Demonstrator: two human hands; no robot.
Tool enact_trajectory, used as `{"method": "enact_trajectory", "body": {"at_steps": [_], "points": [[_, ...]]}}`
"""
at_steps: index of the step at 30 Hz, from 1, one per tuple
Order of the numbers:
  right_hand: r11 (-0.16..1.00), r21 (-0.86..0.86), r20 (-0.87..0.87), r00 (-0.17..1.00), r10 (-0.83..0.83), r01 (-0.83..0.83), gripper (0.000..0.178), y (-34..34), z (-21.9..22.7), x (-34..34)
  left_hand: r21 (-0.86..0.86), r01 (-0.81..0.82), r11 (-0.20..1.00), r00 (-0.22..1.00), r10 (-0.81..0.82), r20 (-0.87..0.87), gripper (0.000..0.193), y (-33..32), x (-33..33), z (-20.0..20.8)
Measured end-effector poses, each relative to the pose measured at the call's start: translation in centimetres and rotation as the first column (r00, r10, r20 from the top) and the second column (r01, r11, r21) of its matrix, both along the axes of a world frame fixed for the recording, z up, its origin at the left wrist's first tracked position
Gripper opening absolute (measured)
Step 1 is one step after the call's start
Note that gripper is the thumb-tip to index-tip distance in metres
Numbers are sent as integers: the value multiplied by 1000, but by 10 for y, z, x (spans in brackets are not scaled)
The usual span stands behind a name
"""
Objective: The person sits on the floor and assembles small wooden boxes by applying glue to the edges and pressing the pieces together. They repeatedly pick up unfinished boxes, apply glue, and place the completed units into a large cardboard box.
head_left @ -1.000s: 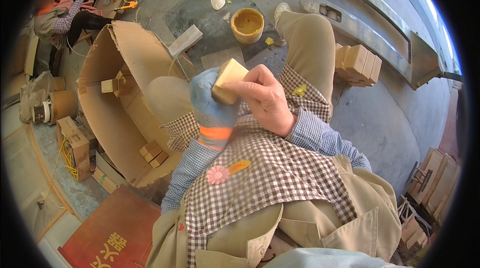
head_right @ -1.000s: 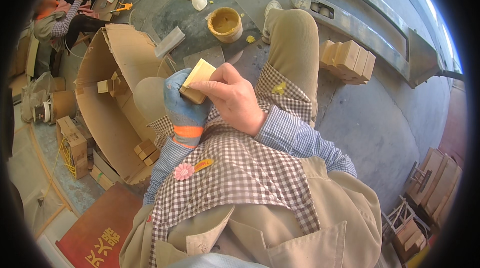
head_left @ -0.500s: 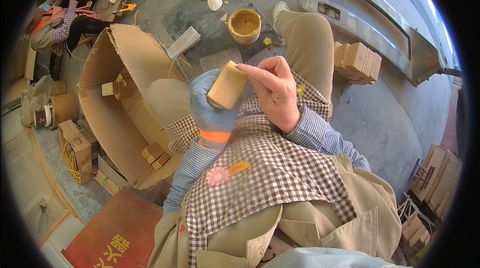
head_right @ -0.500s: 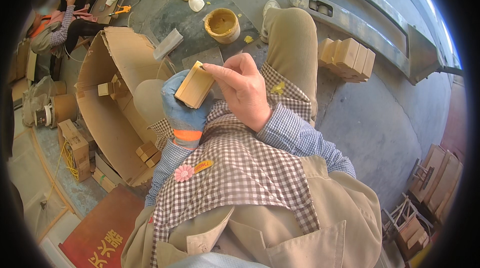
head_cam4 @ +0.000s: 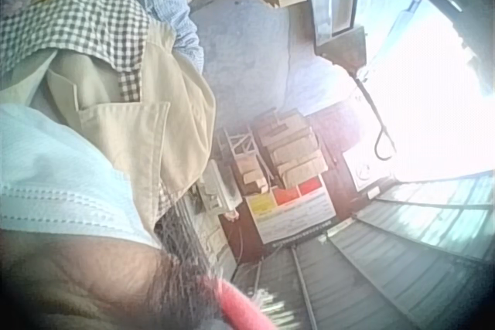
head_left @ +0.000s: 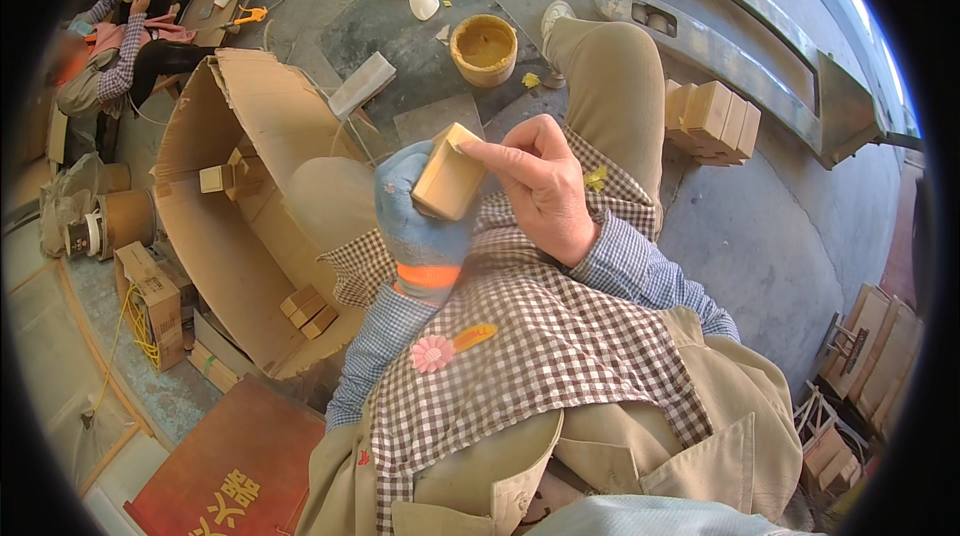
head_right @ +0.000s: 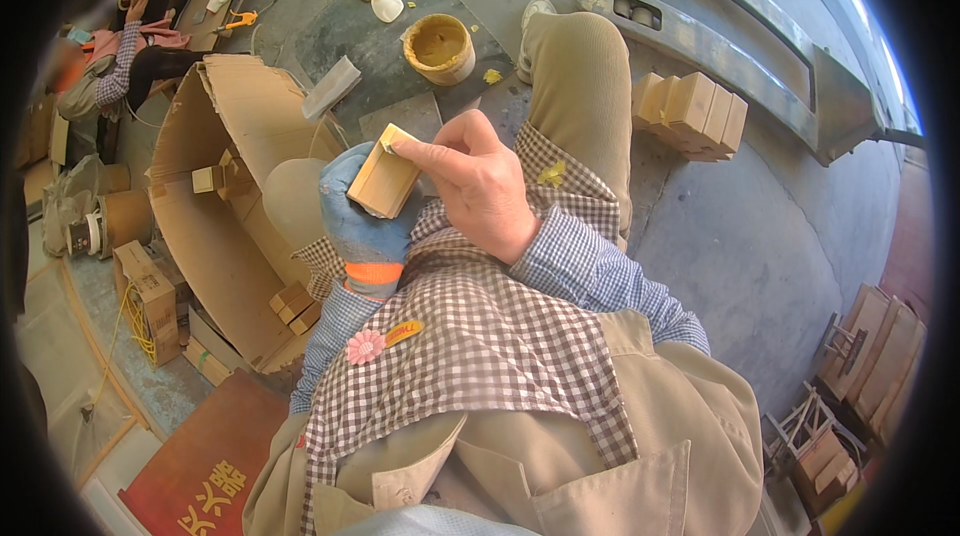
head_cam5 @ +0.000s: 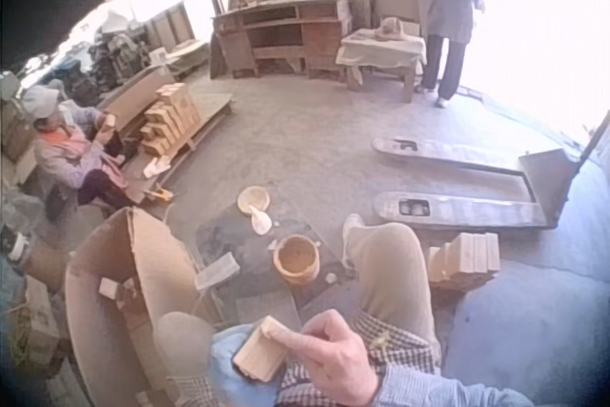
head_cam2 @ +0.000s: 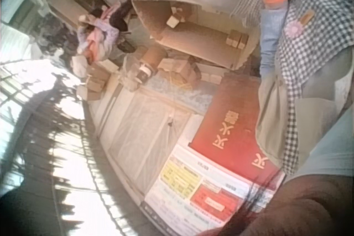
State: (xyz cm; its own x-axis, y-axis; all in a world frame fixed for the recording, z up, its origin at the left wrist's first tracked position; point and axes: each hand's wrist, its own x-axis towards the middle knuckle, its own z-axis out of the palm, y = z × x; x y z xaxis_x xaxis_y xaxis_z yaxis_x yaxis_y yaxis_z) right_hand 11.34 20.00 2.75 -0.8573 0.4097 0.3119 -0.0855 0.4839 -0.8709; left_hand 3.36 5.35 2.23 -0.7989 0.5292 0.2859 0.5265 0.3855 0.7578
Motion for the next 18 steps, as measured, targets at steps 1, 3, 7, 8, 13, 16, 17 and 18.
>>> {"method": "enact_trajectory", "body": {"at_steps": [1, 3, 7, 8, 13, 16, 17, 18], "points": [[1000, 11, -6, 1000, 8, -8, 43, 0, 0, 0, -15, -1, 1000, 1000, 1, 3, 56, 0, 0, 0], [1000, 15, -20, 1000, 14, -14, 42, -1, 0, 0, -46, -1, 999, 1000, 1, 10, 56, -1, 0, 1], [999, -31, -53, 998, -42, 41, 39, 0, 1, -2, 1, -22, 1000, 1000, 22, -12, 51, 2, -1, 0], [997, -47, -60, 996, -67, 64, 38, 0, 1, -3, 38, -36, 999, 998, 38, -58, 47, 4, -2, -2], [998, 0, -11, 998, -64, 64, 35, 2, 3, -3, 79, -49, 996, 993, 57, -103, 44, 6, -2, -3], [999, 29, -11, 999, 30, -30, 33, 1, 2, -1, 4, -27, 1000, 999, 27, -33, 43, 1, -4, -1], [997, 43, -14, 997, 70, -70, 32, 2, 1, -1, -21, -23, 1000, 999, 24, 22, 42, -1, -5, -2], [999, -17, -29, 999, 30, -30, 31, 2, 0, -2, -17, -29, 999, 999, 29, 38, 42, -2, -4, -3]]}}
